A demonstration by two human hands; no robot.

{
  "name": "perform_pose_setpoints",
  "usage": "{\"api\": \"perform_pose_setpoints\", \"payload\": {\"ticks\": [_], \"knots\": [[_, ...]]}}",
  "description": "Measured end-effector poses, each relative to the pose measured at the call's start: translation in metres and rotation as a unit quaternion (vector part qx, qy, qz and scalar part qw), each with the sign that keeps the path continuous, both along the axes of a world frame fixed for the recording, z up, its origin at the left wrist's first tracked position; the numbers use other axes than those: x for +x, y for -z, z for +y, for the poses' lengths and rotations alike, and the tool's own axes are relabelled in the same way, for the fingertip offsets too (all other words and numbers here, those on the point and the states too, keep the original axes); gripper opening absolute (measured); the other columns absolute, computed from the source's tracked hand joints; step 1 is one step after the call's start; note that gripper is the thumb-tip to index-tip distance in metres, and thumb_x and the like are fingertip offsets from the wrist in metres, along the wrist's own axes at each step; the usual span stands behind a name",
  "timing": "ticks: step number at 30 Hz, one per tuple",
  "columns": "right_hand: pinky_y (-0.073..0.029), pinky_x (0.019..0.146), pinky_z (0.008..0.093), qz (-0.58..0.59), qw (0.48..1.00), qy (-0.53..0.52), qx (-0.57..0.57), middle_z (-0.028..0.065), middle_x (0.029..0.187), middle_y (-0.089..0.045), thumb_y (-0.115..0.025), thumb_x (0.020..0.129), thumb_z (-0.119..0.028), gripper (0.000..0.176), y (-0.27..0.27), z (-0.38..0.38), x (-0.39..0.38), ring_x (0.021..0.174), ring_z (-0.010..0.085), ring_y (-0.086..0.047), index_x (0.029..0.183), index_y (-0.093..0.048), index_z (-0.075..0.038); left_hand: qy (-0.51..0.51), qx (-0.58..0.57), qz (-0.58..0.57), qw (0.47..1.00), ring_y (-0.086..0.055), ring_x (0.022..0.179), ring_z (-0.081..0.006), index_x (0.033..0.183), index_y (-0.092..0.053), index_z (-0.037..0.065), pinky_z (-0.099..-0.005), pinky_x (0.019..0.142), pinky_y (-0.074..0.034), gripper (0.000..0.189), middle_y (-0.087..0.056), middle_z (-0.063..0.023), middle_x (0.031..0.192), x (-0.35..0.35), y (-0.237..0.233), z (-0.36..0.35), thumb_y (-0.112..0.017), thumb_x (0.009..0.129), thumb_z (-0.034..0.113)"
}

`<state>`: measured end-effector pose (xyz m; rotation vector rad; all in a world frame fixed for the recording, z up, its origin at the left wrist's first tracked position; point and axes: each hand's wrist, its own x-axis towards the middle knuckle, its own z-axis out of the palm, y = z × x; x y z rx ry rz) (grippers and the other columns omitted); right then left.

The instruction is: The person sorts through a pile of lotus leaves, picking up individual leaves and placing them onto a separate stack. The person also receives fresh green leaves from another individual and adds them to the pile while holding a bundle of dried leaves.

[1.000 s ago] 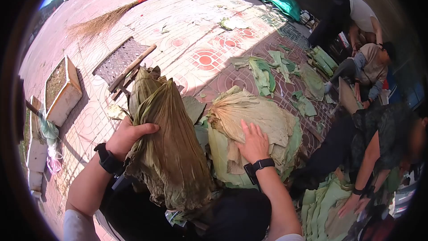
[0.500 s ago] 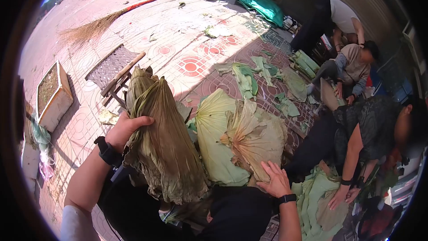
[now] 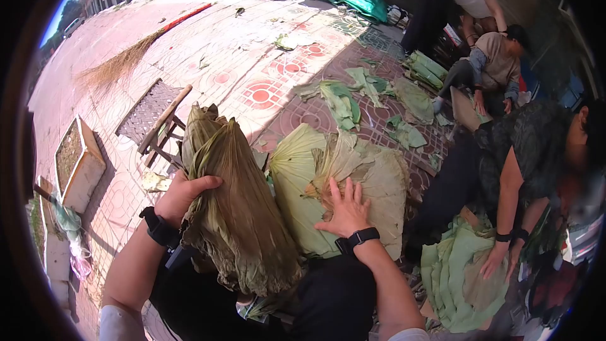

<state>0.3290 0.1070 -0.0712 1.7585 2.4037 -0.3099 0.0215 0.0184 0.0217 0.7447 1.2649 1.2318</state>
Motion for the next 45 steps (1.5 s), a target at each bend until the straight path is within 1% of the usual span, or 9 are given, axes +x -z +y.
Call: {"api": "perform_pose_setpoints", "payload": {"ticks": [7, 13, 16, 19, 29, 32, 35, 38, 45], "knots": [[-0.025, 0.111, 0.0417, 0.197, 0.979, -0.035, -0.038, 0.0248, 0.150, -0.019, -0.078, 0.064, -0.051, 0.107, 0.006, 0.003, 0.029, 0.139, 0.0393, -0.021, 0.146, -0.024, -0.011, 0.018, -0.022, 0.001, 1.000, -0.061, 0.093, -0.0168, 0.120, -0.053, -0.001, -0.0314, 0.085, -0.049, 0.046, -0.064, -0.0084, 0.107, -0.009, 0.000, -0.001, -0.068, 0.077, 0.008], [-0.029, 0.109, 0.0432, 0.252, 0.966, 0.041, -0.049, 0.0252, 0.146, -0.029, -0.077, 0.065, -0.053, 0.102, 0.004, 0.003, 0.029, 0.137, 0.0378, -0.025, 0.144, -0.030, -0.009, 0.027, -0.010, 0.006, 1.000, -0.061, 0.093, -0.0172, 0.120, -0.053, -0.001, -0.0317, 0.085, -0.050, 0.046, -0.064, -0.0082, 0.106, -0.005, 0.001, 0.000, -0.067, 0.078, 0.008], [-0.034, 0.105, 0.0423, 0.146, 0.987, 0.011, 0.064, 0.0239, 0.142, -0.036, -0.075, 0.069, -0.046, 0.085, 0.015, -0.001, 0.017, 0.131, 0.0363, -0.035, 0.138, -0.041, -0.010, 0.024, -0.009, 0.007, 1.000, -0.061, 0.093, -0.0175, 0.120, -0.053, -0.001, -0.0320, 0.085, -0.050, 0.046, -0.063, -0.0085, 0.107, -0.002, -0.001, -0.001, -0.067, 0.077, 0.008], [-0.040, 0.100, 0.0422, 0.174, 0.982, 0.031, 0.072, 0.0210, 0.135, -0.047, -0.071, 0.075, -0.035, 0.062, 0.013, -0.004, 0.016, 0.121, 0.0340, -0.048, 0.128, -0.053, -0.010, 0.008, 0.003, 0.024, 1.000, -0.061, 0.093, -0.0184, 0.117, -0.054, -0.004, -0.0326, 0.084, -0.050, 0.042, -0.064, -0.0103, 0.105, 0.001, -0.001, 0.000, -0.065, 0.078, 0.005], [-0.043, 0.093, 0.0306, 0.415, 0.905, 0.069, -0.070, 0.0152, 0.118, -0.062, -0.052, 0.095, -0.029, 0.039, -0.026, -0.029, 0.067, 0.110, 0.0227, -0.058, 0.126, -0.055, -0.006, -0.010, -0.009, 0.021, 1.000, -0.063, 0.087, -0.0191, 0.116, -0.054, -0.002, -0.0325, 0.080, -0.052, 0.042, -0.064, -0.0098, 0.101, 0.006, -0.005, -0.009, -0.066, 0.077, 0.009], [-0.042, 0.092, 0.0277, 0.557, 0.822, 0.121, 0.010, 0.0075, 0.112, -0.063, -0.047, 0.098, -0.025, 0.035, -0.014, -0.025, 0.095, 0.101, 0.0135, -0.057, 0.120, -0.058, 0.000, -0.010, 0.028, 0.028, 0.999, -0.063, 0.087, -0.0194, 0.116, -0.054, -0.003, -0.0332, 0.078, -0.053, 0.042, -0.064, -0.0105, 0.101, 0.006, 0.004, -0.008, -0.065, 0.077, 0.009], [-0.042, 0.096, 0.0316, 0.761, 0.626, 0.169, -0.026, 0.0089, 0.115, -0.062, -0.042, 0.100, -0.023, 0.036, -0.044, -0.043, 0.114, 0.106, 0.0175, -0.057, 0.126, -0.052, -0.001, -0.017, 0.031, 0.050, 0.998, -0.064, 0.086, -0.0196, 0.117, -0.054, -0.003, -0.0336, 0.077, -0.053, 0.042, -0.064, -0.0109, 0.101, 0.014, -0.008, -0.013, -0.065, 0.078, 0.009], [-0.040, 0.099, 0.0337, 0.812, 0.564, 0.149, 0.003, 0.0113, 0.123, -0.056, -0.040, 0.101, -0.027, 0.043, -0.079, -0.070, 0.146, 0.114, 0.0188, -0.052, 0.137, -0.039, -0.004, 0.008, 0.037, 0.038, 0.999, -0.064, 0.087, -0.0197, 0.117, -0.053, -0.003, -0.0336, 0.077, -0.053, 0.042, -0.064, -0.0111, 0.101, 0.018, -0.012, -0.015, -0.064, 0.078, 0.008], [-0.040, 0.099, 0.0370, 0.814, 0.459, 0.321, 0.156, 0.0084, 0.126, -0.053, -0.050, 0.097, -0.031, 0.044, -0.114, -0.156, 0.230, 0.114, 0.0210, -0.052, 0.132, -0.044, -0.006, 0.023, 0.032, 0.008, 0.999, -0.064, 0.087, -0.0215, 0.118, -0.051, -0.003, -0.0347, 0.076, -0.054, 0.044, -0.063, -0.0119, 0.102, 0.033, -0.017, -0.011, -0.064, 0.077, 0.005]]}}
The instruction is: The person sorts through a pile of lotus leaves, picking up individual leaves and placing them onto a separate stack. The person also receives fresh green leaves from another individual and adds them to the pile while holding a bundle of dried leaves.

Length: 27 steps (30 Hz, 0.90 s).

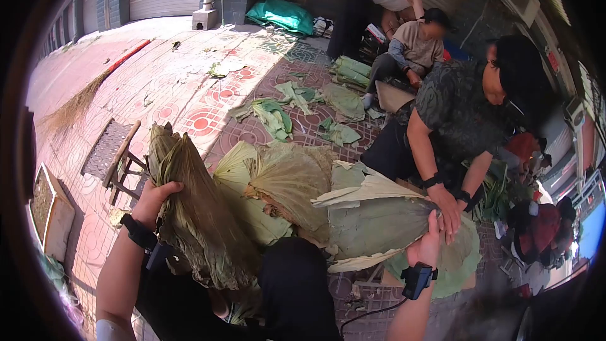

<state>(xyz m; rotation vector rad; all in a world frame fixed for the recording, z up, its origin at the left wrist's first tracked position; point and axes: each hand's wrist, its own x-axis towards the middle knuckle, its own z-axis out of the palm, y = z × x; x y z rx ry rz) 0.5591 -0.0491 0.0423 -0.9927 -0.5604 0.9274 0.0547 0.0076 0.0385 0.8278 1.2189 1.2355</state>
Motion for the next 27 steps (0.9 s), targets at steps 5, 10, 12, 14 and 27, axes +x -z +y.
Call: {"api": "perform_pose_setpoints", "payload": {"ticks": [5, 10, 12, 14, 27], "knots": [[-0.044, 0.094, 0.0362, -0.020, 0.999, 0.018, -0.035, 0.0087, 0.117, -0.059, -0.055, 0.094, -0.029, 0.039, -0.010, -0.031, -0.014, 0.107, 0.0219, -0.057, 0.121, -0.052, -0.002, -0.004, 0.005, 0.036, 0.999, -0.064, 0.085, -0.0220, 0.116, -0.053, -0.004, -0.0349, 0.074, -0.054, 0.042, -0.063, -0.0120, 0.099, 0.004, 0.013, 0.008, -0.064, 0.077, 0.007], [-0.047, 0.088, 0.0331, -0.037, 0.997, -0.016, -0.067, 0.0090, 0.108, -0.063, -0.058, 0.092, -0.028, 0.035, 0.008, -0.024, 0.008, 0.099, 0.0194, -0.060, 0.113, -0.057, 0.000, 0.004, 0.021, 0.053, 0.998, -0.064, 0.082, -0.0216, 0.112, -0.056, -0.004, -0.0342, 0.073, -0.054, 0.038, -0.065, -0.0114, 0.095, 0.013, 0.019, 0.016, -0.064, 0.077, 0.008], [-0.048, 0.086, 0.0324, -0.072, 0.995, -0.032, -0.066, 0.0085, 0.107, -0.063, -0.059, 0.092, -0.028, 0.035, 0.013, -0.020, 0.016, 0.098, 0.0183, -0.061, 0.113, -0.057, 0.000, 0.006, 0.019, 0.045, 0.999, -0.064, 0.081, -0.0213, 0.112, -0.056, -0.004, -0.0337, 0.072, -0.054, 0.038, -0.065, -0.0116, 0.096, 0.011, 0.024, 0.018, -0.064, 0.077, 0.009], [-0.049, 0.085, 0.0328, -0.067, 0.997, 0.027, -0.021, 0.0086, 0.109, -0.062, -0.057, 0.093, -0.027, 0.034, 0.000, -0.021, 0.013, 0.098, 0.0180, -0.061, 0.114, -0.056, 0.000, 0.005, 0.018, 0.046, 0.999, -0.064, 0.081, -0.0210, 0.112, -0.056, -0.003, -0.0334, 0.072, -0.054, 0.038, -0.065, -0.0117, 0.096, 0.010, 0.026, 0.019, -0.064, 0.077, 0.009], [-0.045, 0.094, 0.0407, 0.044, 0.995, 0.058, -0.074, 0.0098, 0.118, -0.059, -0.053, 0.094, -0.028, 0.038, 0.031, -0.044, 0.041, 0.108, 0.0252, -0.058, 0.123, -0.051, -0.003, -0.002, 0.004, 0.081, 0.997, -0.060, 0.089, -0.0197, 0.114, -0.056, -0.002, -0.0320, 0.081, -0.048, 0.042, -0.063, -0.0091, 0.100, 0.005, 0.016, 0.012, -0.065, 0.076, 0.011]]}}
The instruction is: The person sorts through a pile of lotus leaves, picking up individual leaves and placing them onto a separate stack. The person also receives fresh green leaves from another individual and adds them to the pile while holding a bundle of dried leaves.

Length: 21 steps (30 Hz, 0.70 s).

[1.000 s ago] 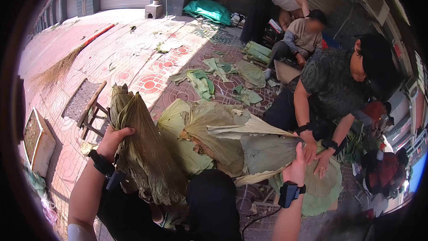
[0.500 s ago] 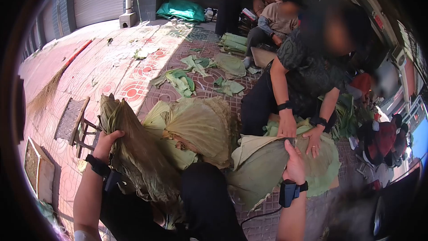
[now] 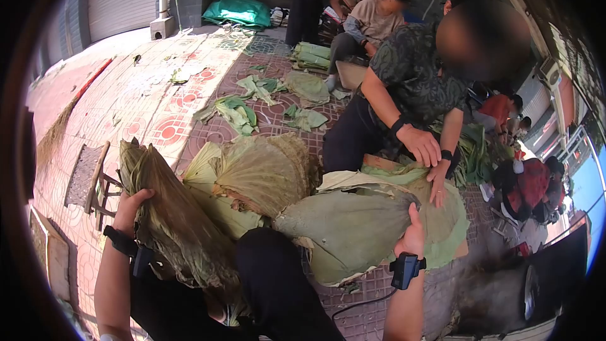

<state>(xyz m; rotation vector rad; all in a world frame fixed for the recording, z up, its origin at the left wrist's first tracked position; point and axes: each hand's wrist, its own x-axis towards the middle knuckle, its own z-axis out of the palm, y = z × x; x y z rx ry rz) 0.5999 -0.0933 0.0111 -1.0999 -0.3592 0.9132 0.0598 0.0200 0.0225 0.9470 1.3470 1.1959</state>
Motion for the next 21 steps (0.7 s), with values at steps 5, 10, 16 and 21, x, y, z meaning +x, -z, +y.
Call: {"api": "perform_pose_setpoints", "payload": {"ticks": [5, 10, 16, 21], "knots": [[-0.045, 0.094, 0.0399, -0.005, 1.000, -0.029, 0.009, 0.0087, 0.118, -0.059, -0.051, 0.095, -0.033, 0.041, -0.014, 0.005, -0.008, 0.107, 0.0246, -0.057, 0.124, -0.050, -0.004, 0.002, -0.004, -0.015, 1.000, -0.061, 0.089, -0.0200, 0.113, -0.056, -0.002, -0.0321, 0.081, -0.048, 0.041, -0.063, -0.0090, 0.100, -0.003, 0.004, 0.001, -0.065, 0.076, 0.011], [-0.044, 0.095, 0.0402, -0.005, 0.999, -0.036, 0.033, 0.0085, 0.121, -0.057, -0.051, 0.095, -0.034, 0.041, -0.014, 0.014, -0.001, 0.109, 0.0240, -0.056, 0.124, -0.049, -0.005, 0.027, -0.012, -0.051, 0.998, -0.063, 0.086, -0.0206, 0.116, -0.053, -0.003, -0.0339, 0.077, -0.053, 0.043, -0.063, -0.0108, 0.101, -0.005, 0.000, 0.000, -0.063, 0.078, 0.011], [-0.043, 0.096, 0.0390, -0.003, 0.998, -0.018, 0.057, 0.0077, 0.123, -0.056, -0.052, 0.095, -0.032, 0.040, -0.016, 0.032, 0.026, 0.111, 0.0229, -0.054, 0.125, -0.048, -0.004, 0.008, -0.011, -0.028, 1.000, -0.064, 0.082, -0.0194, 0.113, -0.055, -0.003, -0.0325, 0.075, -0.053, 0.041, -0.064, -0.0102, 0.098, -0.006, -0.004, -0.005, -0.065, 0.077, 0.012], [-0.042, 0.096, 0.0365, -0.043, 0.998, 0.023, 0.045, 0.0069, 0.124, -0.055, -0.053, 0.095, -0.029, 0.045, -0.026, 0.034, 0.009, 0.112, 0.0209, -0.053, 0.129, -0.045, -0.001, 0.004, -0.025, -0.007, 1.000, -0.063, 0.086, -0.0179, 0.113, -0.057, -0.003, -0.0316, 0.078, -0.052, 0.039, -0.065, -0.0094, 0.099, -0.008, -0.008, -0.007, -0.066, 0.077, 0.011]]}}
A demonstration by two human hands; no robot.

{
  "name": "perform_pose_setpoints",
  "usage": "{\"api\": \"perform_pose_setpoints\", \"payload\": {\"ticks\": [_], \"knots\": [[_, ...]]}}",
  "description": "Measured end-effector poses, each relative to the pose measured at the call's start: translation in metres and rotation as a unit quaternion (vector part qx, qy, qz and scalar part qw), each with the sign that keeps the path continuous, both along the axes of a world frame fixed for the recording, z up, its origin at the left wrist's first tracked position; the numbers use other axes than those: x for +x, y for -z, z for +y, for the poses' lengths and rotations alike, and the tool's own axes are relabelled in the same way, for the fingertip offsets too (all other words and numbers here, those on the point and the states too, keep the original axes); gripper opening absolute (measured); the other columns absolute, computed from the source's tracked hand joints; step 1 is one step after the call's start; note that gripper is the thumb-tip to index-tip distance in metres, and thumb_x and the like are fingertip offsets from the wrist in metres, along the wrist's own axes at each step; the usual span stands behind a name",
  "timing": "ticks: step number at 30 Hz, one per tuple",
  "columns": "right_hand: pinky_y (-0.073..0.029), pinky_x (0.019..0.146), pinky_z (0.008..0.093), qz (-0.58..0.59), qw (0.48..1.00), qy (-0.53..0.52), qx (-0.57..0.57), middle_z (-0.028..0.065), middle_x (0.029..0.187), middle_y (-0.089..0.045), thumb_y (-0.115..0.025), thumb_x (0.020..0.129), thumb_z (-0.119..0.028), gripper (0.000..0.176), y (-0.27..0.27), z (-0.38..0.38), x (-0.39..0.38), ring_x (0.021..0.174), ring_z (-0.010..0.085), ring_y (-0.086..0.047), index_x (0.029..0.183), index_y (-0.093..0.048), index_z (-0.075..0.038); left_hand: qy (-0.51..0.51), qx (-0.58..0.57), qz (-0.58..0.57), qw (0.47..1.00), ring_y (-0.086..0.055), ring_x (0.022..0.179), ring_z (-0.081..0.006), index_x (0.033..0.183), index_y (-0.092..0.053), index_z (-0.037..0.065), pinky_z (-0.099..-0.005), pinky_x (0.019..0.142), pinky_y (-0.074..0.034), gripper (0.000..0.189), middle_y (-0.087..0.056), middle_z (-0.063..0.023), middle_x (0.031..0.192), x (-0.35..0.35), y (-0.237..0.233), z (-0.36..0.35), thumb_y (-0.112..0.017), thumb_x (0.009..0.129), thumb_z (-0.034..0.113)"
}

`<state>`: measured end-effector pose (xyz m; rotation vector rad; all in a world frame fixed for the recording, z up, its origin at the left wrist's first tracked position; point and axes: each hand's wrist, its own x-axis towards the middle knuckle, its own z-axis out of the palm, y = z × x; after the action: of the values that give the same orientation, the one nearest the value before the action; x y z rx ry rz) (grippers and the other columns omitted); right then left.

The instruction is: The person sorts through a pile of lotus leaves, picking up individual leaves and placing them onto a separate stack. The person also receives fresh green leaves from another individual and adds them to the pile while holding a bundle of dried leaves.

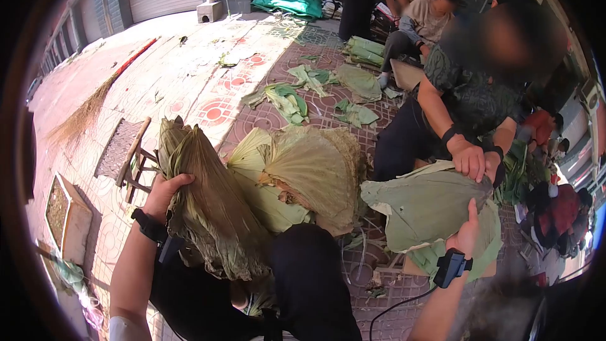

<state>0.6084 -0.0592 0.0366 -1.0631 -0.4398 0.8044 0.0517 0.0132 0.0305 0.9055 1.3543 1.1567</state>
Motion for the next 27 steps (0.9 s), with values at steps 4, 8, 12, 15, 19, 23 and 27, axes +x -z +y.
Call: {"api": "perform_pose_setpoints", "payload": {"ticks": [4, 8, 12, 15, 19, 23, 27], "knots": [[-0.043, 0.095, 0.0355, -0.048, 0.997, -0.033, 0.043, 0.0068, 0.125, -0.054, -0.055, 0.094, -0.029, 0.045, 0.009, 0.002, -0.052, 0.112, 0.0198, -0.053, 0.129, -0.046, -0.001, 0.011, -0.012, -0.037, 0.999, -0.063, 0.087, -0.0182, 0.114, -0.056, -0.004, -0.0329, 0.081, -0.051, 0.042, -0.065, -0.0100, 0.100, 0.005, -0.007, -0.001, -0.068, 0.077, 0.013], [-0.047, 0.088, 0.0332, -0.222, 0.933, -0.241, -0.148, 0.0111, 0.127, -0.055, -0.056, 0.094, -0.023, 0.044, 0.009, 0.011, -0.136, 0.107, 0.0194, -0.059, 0.130, -0.048, 0.000, 0.020, -0.001, -0.043, 0.999, -0.063, 0.089, -0.0190, 0.118, -0.054, -0.002, -0.0327, 0.080, -0.052, 0.044, -0.064, -0.0109, 0.103, 0.000, 0.001, 0.002, -0.068, 0.077, 0.011], [-0.049, 0.087, 0.0297, -0.282, 0.867, -0.408, -0.046, 0.0121, 0.116, -0.062, -0.060, 0.091, -0.016, 0.036, -0.018, 0.061, -0.200, 0.099, 0.0177, -0.063, 0.121, -0.056, 0.001, 0.050, 0.004, -0.064, 0.997, -0.063, 0.092, -0.0198, 0.121, -0.052, -0.002, -0.0338, 0.083, -0.052, 0.049, -0.063, -0.0112, 0.107, -0.001, -0.001, 0.002, -0.069, 0.077, 0.010], [-0.047, 0.089, 0.0282, -0.298, 0.817, -0.493, -0.001, 0.0140, 0.116, -0.062, -0.061, 0.091, -0.019, 0.039, -0.035, 0.110, -0.247, 0.100, 0.0169, -0.062, 0.123, -0.055, 0.002, 0.063, 0.005, -0.060, 0.996, -0.060, 0.100, -0.0203, 0.125, -0.049, -0.001, -0.0337, 0.090, -0.048, 0.053, -0.062, -0.0102, 0.113, 0.002, -0.010, -0.002, -0.071, 0.077, 0.009], [-0.046, 0.091, 0.0284, -0.328, 0.749, -0.563, -0.117, 0.0169, 0.114, -0.061, -0.069, 0.083, -0.040, 0.069, -0.027, 0.150, -0.315, 0.105, 0.0172, -0.058, 0.130, -0.045, 0.006, 0.109, 0.019, -0.058, 0.992, -0.056, 0.109, -0.0186, 0.129, -0.047, 0.001, -0.0326, 0.096, -0.043, 0.057, -0.058, -0.0094, 0.121, 0.000, -0.008, -0.002, -0.072, 0.079, 0.010], [-0.047, 0.090, 0.0340, -0.243, 0.738, -0.618, -0.123, 0.0161, 0.124, -0.054, -0.063, 0.087, -0.045, 0.077, -0.007, 0.143, -0.361, 0.112, 0.0207, -0.055, 0.139, -0.033, 0.002, 0.147, 0.069, -0.064, 0.985, -0.053, 0.113, -0.0152, 0.132, -0.046, 0.003, -0.0319, 0.097, -0.042, 0.052, -0.057, -0.0063, 0.124, 0.004, 0.006, 0.002, -0.068, 0.085, 0.014], [-0.045, 0.092, 0.0293, -0.176, 0.769, -0.614, -0.003, 0.0159, 0.117, -0.058, -0.070, 0.083, -0.037, 0.079, 0.031, 0.146, -0.371, 0.109, 0.0178, -0.055, 0.138, -0.031, 0.004, 0.161, 0.105, -0.044, 0.980, -0.052, 0.112, -0.0137, 0.132, -0.047, 0.004, -0.0313, 0.096, -0.042, 0.050, -0.057, -0.0047, 0.124, -0.002, 0.019, 0.006, -0.066, 0.088, 0.016]]}}
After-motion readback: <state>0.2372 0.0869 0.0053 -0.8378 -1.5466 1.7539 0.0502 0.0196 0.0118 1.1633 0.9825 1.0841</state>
